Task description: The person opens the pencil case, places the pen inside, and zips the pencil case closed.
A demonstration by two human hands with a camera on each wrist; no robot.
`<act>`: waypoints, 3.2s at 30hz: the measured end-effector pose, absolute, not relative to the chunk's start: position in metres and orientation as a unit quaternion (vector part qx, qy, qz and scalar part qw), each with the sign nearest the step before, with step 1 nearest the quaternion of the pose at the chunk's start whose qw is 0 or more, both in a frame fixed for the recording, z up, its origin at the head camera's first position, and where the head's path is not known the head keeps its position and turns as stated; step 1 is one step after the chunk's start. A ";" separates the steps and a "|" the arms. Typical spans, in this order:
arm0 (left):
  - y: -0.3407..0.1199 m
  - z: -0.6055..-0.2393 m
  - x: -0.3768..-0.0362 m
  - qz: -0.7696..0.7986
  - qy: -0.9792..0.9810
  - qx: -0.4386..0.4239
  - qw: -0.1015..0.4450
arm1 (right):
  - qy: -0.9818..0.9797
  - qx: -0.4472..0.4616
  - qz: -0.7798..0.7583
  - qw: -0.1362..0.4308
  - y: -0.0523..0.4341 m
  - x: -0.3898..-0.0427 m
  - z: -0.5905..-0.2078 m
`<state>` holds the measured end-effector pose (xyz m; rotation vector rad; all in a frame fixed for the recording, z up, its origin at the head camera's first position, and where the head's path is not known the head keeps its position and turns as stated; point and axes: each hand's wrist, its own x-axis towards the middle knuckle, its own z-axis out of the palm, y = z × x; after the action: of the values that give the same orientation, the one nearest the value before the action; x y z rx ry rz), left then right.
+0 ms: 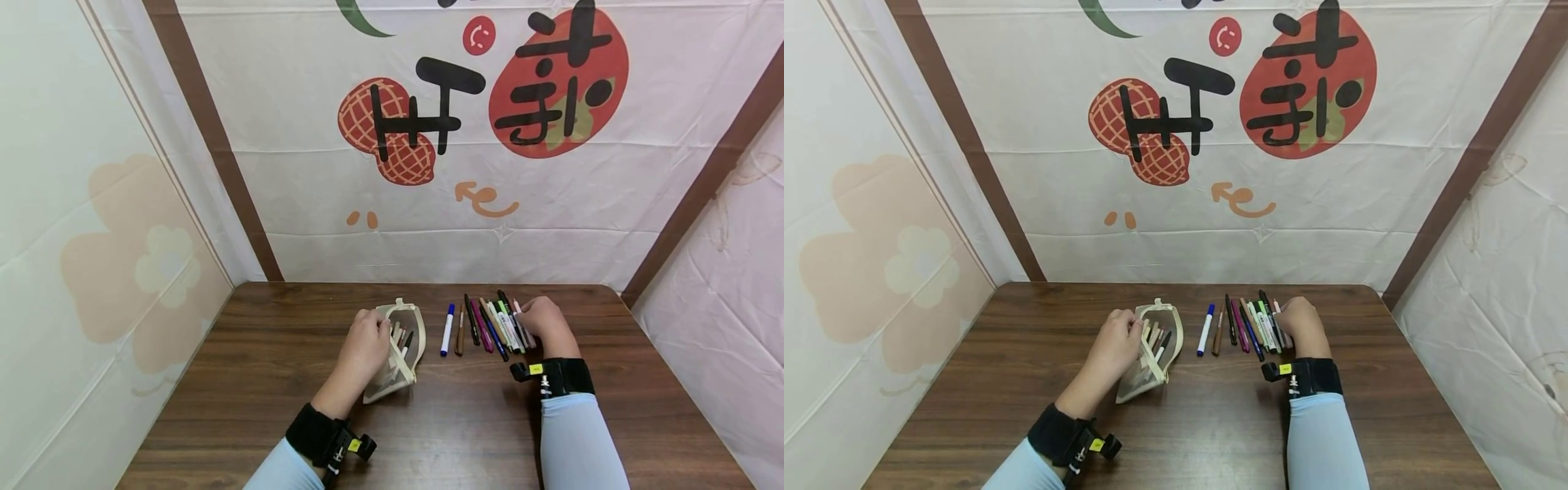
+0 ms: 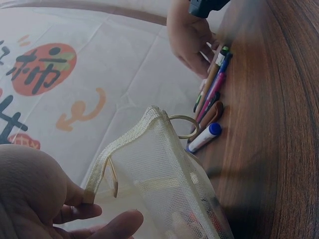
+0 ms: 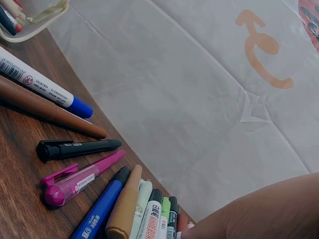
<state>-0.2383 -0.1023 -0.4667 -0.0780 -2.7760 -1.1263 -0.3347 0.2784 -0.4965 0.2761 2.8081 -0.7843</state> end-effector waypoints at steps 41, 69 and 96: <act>-0.104 -0.468 -0.238 -0.362 -0.927 -0.037 0.090 | 0.882 0.029 -0.470 0.027 0.219 -0.336 -0.477; -0.102 -0.467 -0.239 -0.367 -0.926 -0.028 0.085 | 0.766 -0.088 -0.610 0.184 0.089 -0.306 -0.491; -0.102 -0.466 -0.239 -0.368 -0.924 -0.036 0.096 | 0.842 -0.083 -0.516 0.133 0.145 -0.314 -0.464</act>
<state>-0.2386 -0.1017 -0.4663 -0.1056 -2.7392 -1.0891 -0.3145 0.1452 -0.4644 -0.2419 2.4413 -1.4967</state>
